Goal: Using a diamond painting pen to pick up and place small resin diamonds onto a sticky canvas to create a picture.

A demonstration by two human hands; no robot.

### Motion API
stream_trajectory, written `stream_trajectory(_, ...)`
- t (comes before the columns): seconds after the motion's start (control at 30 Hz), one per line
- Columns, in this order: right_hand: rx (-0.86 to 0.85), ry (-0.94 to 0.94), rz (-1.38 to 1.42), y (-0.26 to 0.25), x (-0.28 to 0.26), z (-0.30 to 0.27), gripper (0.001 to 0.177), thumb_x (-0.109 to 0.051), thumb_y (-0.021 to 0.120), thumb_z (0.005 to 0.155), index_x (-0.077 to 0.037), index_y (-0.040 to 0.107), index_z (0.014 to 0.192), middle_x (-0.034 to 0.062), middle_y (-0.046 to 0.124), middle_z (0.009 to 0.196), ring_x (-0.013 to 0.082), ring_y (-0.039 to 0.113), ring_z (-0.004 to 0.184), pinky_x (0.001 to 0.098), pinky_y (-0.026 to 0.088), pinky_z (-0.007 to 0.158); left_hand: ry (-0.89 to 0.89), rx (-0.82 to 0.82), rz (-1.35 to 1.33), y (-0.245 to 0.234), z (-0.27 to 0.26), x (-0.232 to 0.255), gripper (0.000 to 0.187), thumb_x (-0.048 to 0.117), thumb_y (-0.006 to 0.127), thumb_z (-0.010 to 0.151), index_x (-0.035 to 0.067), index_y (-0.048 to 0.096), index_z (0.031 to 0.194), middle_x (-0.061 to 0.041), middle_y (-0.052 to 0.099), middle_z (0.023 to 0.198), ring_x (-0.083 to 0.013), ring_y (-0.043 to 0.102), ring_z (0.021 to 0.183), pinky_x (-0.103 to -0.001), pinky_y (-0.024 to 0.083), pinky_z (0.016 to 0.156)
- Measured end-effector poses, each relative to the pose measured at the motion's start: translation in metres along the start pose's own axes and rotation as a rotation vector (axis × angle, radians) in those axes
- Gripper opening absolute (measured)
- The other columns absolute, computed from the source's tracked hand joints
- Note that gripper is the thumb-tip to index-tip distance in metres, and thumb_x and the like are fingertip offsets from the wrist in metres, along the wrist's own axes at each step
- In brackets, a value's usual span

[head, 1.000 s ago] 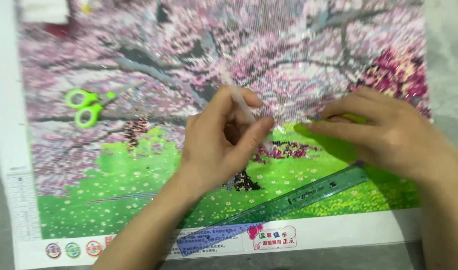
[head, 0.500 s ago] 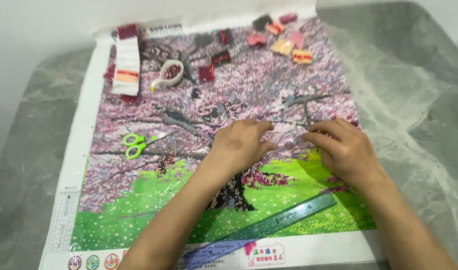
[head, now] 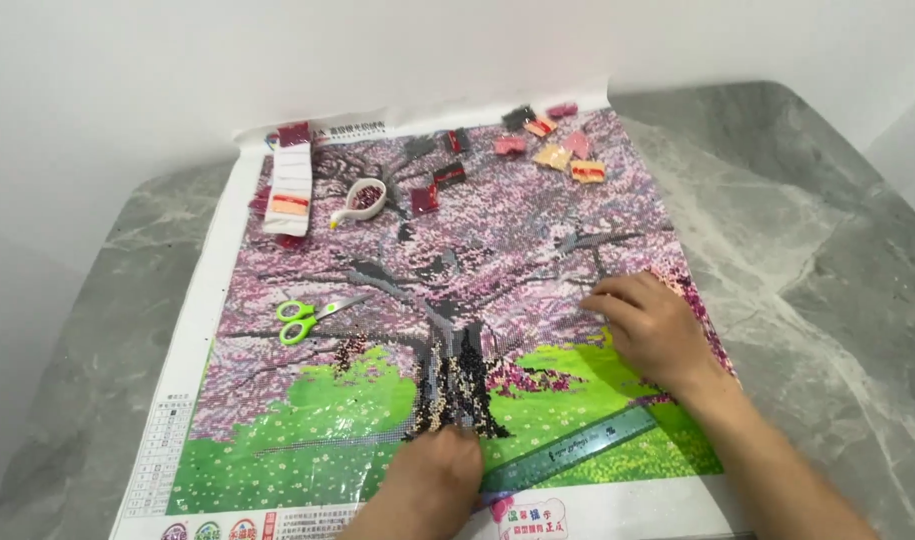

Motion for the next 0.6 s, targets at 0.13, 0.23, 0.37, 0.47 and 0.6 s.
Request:
stream_trajectory(0.13,-0.014,0.029,0.0,0.004,0.002,-0.002,0.031,0.01,0.062,0.078,-0.012,0.075,0.097,0.008,0.07,0.098,0.0266,0.063,0.087,0.037,0.055,0.068,-0.029,-0.005,-0.001,0.017,0.011,-0.009,0.014,0.002,0.049,0.096,-0.001,0.057,0.108,-0.016,0.06,0.101,-0.0274,0.063,0.087,-0.039,0.06,0.07)
stream_trajectory(0.23,-0.012,0.013,-0.011,0.006,0.001,-0.004,0.033,0.01,0.061,0.078,-0.012,0.076,0.097,0.0076,0.07,0.098,0.0264,0.063,0.087,0.0365,0.057,0.067,-0.012,0.032,-0.152,0.019,0.005,-0.007,0.02,-0.005,0.046,0.088,-0.003,0.058,0.104,-0.016,0.059,0.106,-0.0261,0.057,0.095,-0.036,0.056,0.086)
stream_trajectory(0.37,-0.017,0.014,-0.006,0.007,0.0,-0.005,0.033,0.01,0.059,0.079,-0.012,0.075,0.099,0.0074,0.07,0.099,0.0262,0.062,0.086,0.0367,0.055,0.066,-0.022,0.075,-0.131,0.025,0.01,-0.009,0.035,-0.007,0.049,0.087,-0.009,0.049,0.122,-0.024,0.053,0.118,-0.0351,0.053,0.106,-0.045,0.053,0.093)
stream_trajectory(0.47,-0.008,0.009,-0.003,0.007,-0.001,-0.005,0.036,0.012,0.059,0.077,-0.012,0.075,0.098,0.0066,0.07,0.099,0.0259,0.063,0.086,0.0364,0.055,0.067,-0.067,-0.008,-0.169,0.017,0.0,-0.006,0.039,0.002,0.059,0.091,-0.007,0.045,0.126,-0.023,0.049,0.124,-0.0335,0.05,0.113,-0.042,0.049,0.099)
stream_trajectory(0.6,0.01,0.021,0.016,0.005,-0.001,-0.005,0.036,0.011,0.058,0.078,-0.012,0.074,0.1,0.0063,0.071,0.099,0.025,0.064,0.087,0.035,0.058,0.067,0.033,0.03,-0.18,0.009,-0.004,-0.004,0.04,0.029,0.068,0.093,0.0,0.054,0.117,-0.017,0.059,0.11,-0.0307,0.057,0.103,-0.043,0.049,0.089)
Point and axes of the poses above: each hand's wrist, its own z-axis towards the middle knuckle, its own y-axis out of the palm, x = y × z, the point moved 8 cm from there along z, towards the middle knuckle
